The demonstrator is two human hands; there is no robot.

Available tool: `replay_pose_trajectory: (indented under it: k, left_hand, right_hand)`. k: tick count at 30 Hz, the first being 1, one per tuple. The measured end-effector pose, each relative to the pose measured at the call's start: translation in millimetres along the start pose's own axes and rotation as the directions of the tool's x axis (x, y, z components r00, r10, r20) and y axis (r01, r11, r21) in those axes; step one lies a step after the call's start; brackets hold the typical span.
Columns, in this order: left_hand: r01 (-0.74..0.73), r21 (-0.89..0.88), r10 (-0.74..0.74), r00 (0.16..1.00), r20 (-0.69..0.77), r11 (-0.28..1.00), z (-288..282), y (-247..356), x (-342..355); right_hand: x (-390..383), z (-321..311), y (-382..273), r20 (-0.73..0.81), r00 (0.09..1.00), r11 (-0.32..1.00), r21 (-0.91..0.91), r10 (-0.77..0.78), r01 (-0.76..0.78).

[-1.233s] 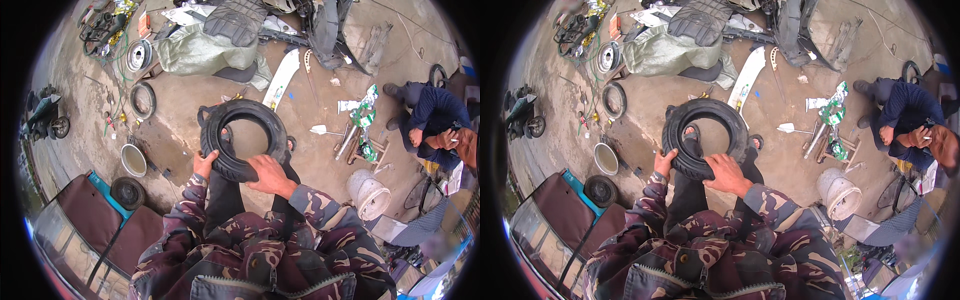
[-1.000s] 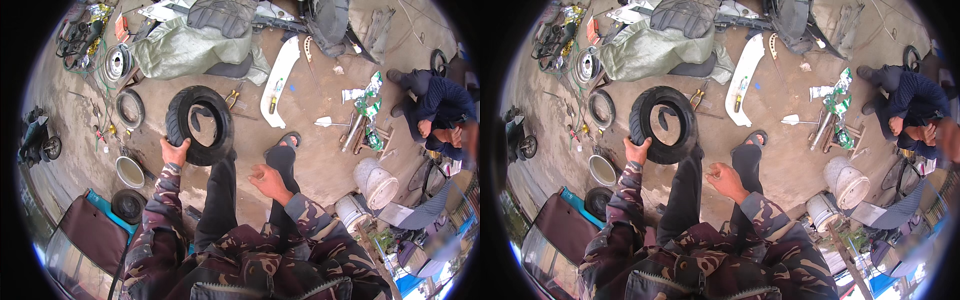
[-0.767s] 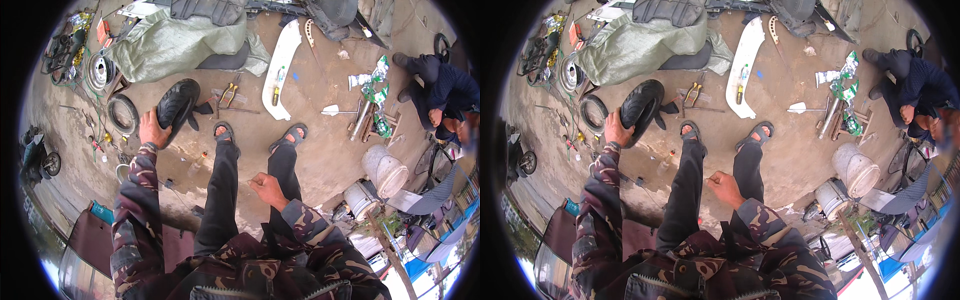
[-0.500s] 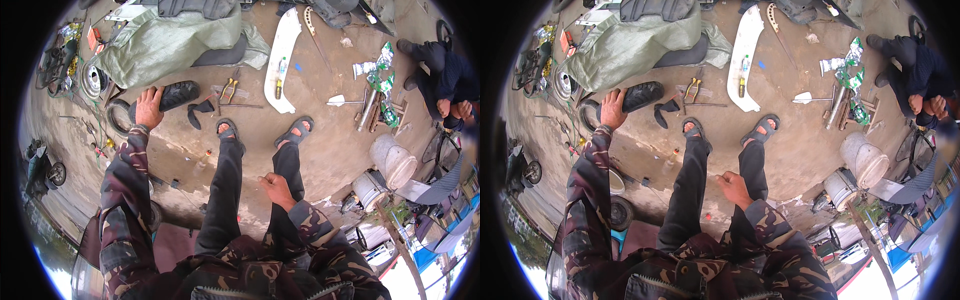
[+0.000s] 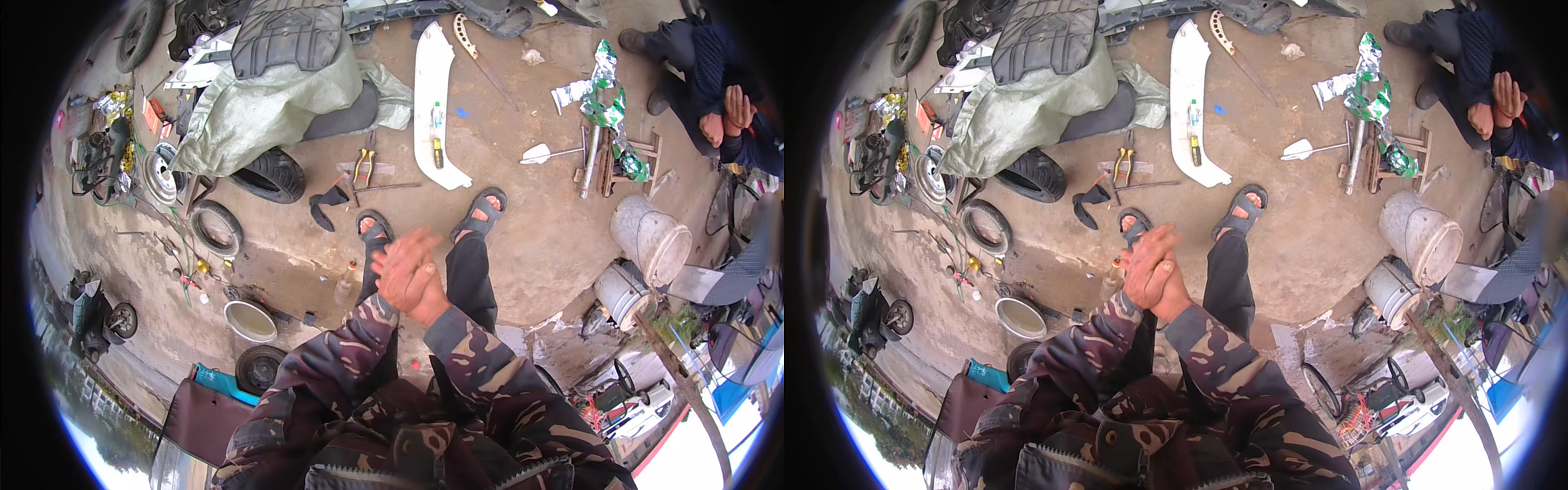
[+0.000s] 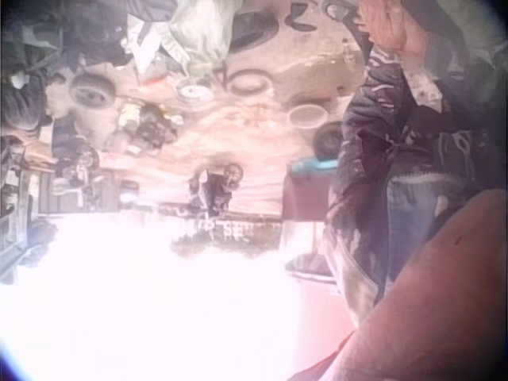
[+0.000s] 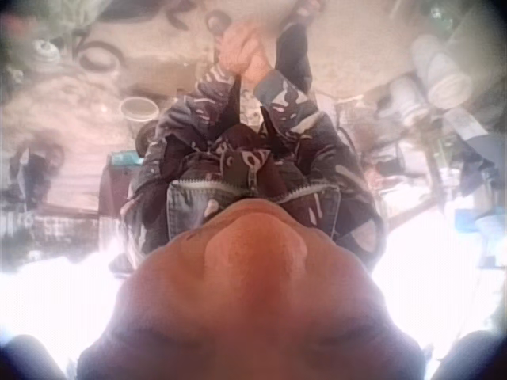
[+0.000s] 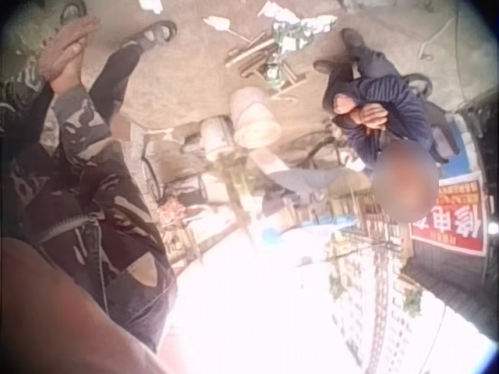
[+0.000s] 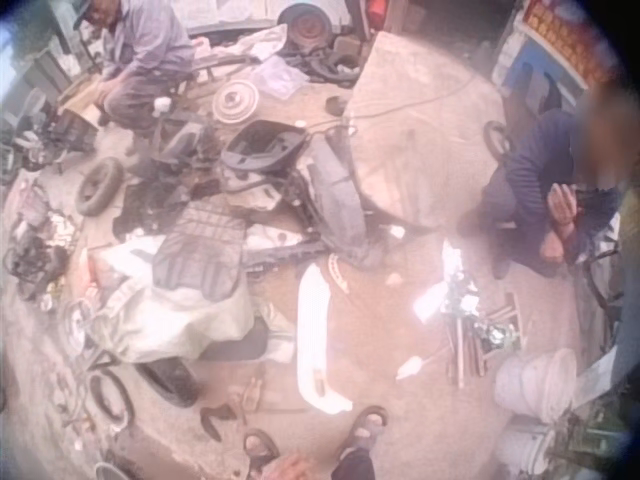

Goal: The person removes a tire from a rim, then walks to a bicycle and uses pliers to adjust the handlebar area. The person handles the tire and rim separately and manipulates the bicycle's front basket and handlebar components.

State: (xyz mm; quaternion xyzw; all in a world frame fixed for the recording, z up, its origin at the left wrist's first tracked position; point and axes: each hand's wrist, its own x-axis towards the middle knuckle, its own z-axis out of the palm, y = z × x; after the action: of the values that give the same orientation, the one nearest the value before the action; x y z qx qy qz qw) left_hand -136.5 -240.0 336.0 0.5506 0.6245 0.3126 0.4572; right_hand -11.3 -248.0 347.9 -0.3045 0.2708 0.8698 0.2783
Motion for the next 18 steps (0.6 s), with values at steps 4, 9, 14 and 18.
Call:
replay_pose_trajectory:
  k: [4, 9, 14, 18]
  left_hand:
    - [0.273, 0.14, -0.261, 0.96, -0.1, 0.952, -8, -75, -2]
    - [0.652, -0.01, -0.652, 0.758, -0.008, 0.758, -39, -131, -40]
    - [0.69, -0.151, -0.688, 0.722, 0.07, 0.708, -27, -116, -60]
    - [0.788, -0.117, -0.767, 0.615, 0.183, 0.605, 0, -114, -58]
  right_hand:
    - [-79, 47, -21, 0.157, 0.975, 0.987, 0.003, 0.156, -0.158]
    - [-101, 41, -33, -0.153, 0.987, 0.932, -0.361, -0.046, -0.012]
    - [-101, -17, -55, -0.414, 0.899, 0.97, -0.239, -0.139, 0.04]
    - [-118, -37, -81, -0.436, 0.892, 0.98, -0.197, -0.122, 0.038]
